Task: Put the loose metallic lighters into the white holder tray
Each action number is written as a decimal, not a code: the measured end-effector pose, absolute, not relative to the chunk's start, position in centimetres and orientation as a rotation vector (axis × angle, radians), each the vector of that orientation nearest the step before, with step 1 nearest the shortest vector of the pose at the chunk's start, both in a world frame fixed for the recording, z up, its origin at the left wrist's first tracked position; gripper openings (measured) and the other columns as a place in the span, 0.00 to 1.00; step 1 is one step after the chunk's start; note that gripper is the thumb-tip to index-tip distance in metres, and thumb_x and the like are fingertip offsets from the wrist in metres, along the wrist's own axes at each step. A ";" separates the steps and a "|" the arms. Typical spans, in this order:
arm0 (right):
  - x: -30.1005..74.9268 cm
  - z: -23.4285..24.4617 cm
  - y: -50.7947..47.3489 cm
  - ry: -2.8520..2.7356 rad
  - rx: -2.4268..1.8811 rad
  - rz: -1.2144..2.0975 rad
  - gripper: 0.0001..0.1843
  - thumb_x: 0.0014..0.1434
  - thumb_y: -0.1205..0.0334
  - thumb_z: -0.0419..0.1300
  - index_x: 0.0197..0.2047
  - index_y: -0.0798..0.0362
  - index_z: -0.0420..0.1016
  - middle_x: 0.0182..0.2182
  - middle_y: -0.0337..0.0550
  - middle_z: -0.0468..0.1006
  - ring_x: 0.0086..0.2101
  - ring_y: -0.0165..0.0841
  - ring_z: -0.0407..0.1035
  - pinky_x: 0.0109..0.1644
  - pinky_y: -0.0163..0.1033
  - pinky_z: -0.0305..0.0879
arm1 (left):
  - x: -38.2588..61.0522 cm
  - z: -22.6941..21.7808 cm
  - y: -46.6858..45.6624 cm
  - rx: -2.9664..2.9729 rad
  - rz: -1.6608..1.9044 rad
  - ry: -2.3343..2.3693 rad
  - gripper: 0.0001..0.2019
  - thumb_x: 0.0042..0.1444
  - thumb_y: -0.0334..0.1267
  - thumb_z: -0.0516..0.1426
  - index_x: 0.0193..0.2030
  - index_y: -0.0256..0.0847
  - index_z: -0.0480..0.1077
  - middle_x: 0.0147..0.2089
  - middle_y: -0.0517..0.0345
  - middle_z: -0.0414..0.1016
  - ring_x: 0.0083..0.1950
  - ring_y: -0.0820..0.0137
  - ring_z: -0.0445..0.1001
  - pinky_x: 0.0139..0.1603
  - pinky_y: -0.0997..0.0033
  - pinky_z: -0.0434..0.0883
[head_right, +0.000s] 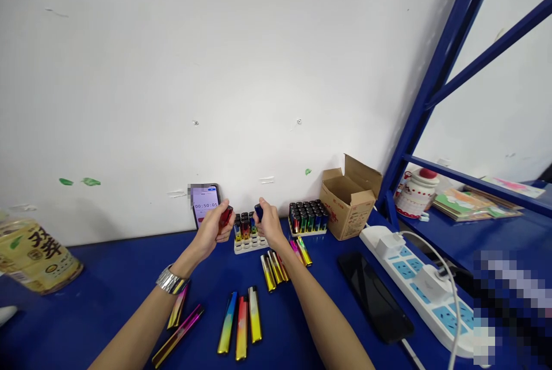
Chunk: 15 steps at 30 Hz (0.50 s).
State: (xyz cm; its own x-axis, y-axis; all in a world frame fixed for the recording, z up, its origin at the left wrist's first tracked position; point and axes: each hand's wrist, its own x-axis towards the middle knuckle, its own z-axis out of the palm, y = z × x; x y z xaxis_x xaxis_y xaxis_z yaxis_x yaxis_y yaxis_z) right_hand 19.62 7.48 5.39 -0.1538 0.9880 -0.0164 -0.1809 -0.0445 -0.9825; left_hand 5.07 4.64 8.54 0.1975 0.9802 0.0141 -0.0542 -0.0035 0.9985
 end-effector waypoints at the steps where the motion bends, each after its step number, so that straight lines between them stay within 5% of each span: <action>1: 19.5 5.4 7.5 -1.134 -1.045 1.435 0.26 0.60 0.39 0.40 0.19 0.48 0.52 0.10 0.28 0.45 0.12 0.24 0.38 0.15 0.32 0.36 | 5.1 8.5 4.6 1.245 1.076 1.025 0.24 0.56 0.57 0.46 0.19 0.41 0.57 0.12 0.71 0.46 0.13 0.82 0.42 0.15 0.78 0.42; 9: 19.2 5.5 6.7 -1.073 -1.077 1.366 0.20 0.62 0.53 0.40 0.19 0.48 0.50 0.12 0.30 0.45 0.14 0.24 0.38 0.17 0.32 0.36 | 5.2 8.2 4.7 1.161 1.028 1.111 0.19 0.53 0.47 0.43 0.15 0.43 0.50 0.12 0.71 0.40 0.13 0.82 0.36 0.15 0.77 0.39; 15: 18.7 6.1 6.4 -1.044 -1.085 1.440 0.24 0.62 0.47 0.38 0.18 0.49 0.51 0.10 0.30 0.46 0.12 0.24 0.38 0.16 0.32 0.35 | 5.4 8.4 4.4 1.181 1.022 1.116 0.20 0.53 0.52 0.43 0.16 0.43 0.50 0.12 0.71 0.39 0.14 0.81 0.36 0.15 0.77 0.40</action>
State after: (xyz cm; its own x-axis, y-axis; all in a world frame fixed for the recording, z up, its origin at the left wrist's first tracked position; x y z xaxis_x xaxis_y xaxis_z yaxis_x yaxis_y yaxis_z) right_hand 18.74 6.39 6.11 -0.0862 0.9912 -0.1003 -0.2134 -0.1167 -0.9700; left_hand 5.40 4.42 8.36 0.1660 0.9803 -0.1068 -0.0207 0.1118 0.9935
